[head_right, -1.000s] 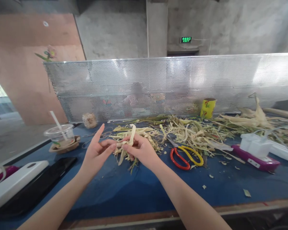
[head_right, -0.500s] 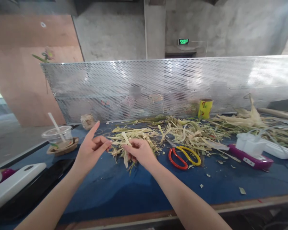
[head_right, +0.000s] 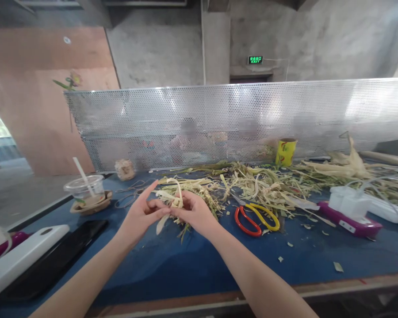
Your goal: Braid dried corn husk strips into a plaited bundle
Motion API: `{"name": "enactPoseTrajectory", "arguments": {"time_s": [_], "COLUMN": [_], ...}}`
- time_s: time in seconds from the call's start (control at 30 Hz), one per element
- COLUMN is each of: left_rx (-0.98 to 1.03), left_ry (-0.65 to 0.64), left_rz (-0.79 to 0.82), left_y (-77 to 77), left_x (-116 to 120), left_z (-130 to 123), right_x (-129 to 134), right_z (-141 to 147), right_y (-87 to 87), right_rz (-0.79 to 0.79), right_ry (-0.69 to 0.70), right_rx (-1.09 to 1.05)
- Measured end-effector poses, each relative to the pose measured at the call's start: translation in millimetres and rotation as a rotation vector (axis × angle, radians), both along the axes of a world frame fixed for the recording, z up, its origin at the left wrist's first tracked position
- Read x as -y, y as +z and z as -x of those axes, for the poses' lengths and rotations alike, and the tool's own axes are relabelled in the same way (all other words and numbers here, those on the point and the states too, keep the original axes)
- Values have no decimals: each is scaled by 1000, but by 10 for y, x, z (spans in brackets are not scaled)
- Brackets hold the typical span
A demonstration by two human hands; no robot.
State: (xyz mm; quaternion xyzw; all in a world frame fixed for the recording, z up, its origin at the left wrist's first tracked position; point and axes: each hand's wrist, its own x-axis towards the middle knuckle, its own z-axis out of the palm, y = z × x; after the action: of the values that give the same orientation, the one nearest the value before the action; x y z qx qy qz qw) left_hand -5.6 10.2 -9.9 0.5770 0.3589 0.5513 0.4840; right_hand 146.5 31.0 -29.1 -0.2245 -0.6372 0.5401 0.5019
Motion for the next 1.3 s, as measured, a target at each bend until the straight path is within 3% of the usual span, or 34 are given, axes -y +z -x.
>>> {"name": "enactPoseTrajectory", "arguments": {"time_s": [0.1, 0.3, 0.4, 0.53, 0.63, 0.77, 0.97, 1.03, 1.2, 1.3], "left_rx": [-37, -119, -103, -37, -29, -94, -59, -13, -58, -187], "left_ry": [-44, -142, -118, -23, 60, 122, 368, 318, -43, -29], "left_rz": [-25, 14, -45, -147, -170, -183, -161, -111, -66, -111], "left_y": [6, -15, -34, -45, -31, 8, 31, 14, -19, -9], "left_x": [15, 58, 55, 44, 54, 75, 75, 59, 37, 44], "left_z": [19, -20, -20, -30, -53, -53, -58, -69, -63, -44], "right_x": [9, 19, 10, 40, 81, 90, 45, 56, 125, 150], "right_z": [1, -31, -62, -47, -8, 25, 58, 71, 73, 59], "right_y": [-1, 42, 68, 68, 51, 25, -23, -21, -6, -2], "right_rz": [19, 51, 60, 203, 218, 103, 64, 82, 161, 176], "right_ry": [3, -121, -54, 143, 210, 200, 90, 61, 45, 74], "right_rx": [-30, -116, -45, -5, 27, 127, 120, 93, 44, 47]}}
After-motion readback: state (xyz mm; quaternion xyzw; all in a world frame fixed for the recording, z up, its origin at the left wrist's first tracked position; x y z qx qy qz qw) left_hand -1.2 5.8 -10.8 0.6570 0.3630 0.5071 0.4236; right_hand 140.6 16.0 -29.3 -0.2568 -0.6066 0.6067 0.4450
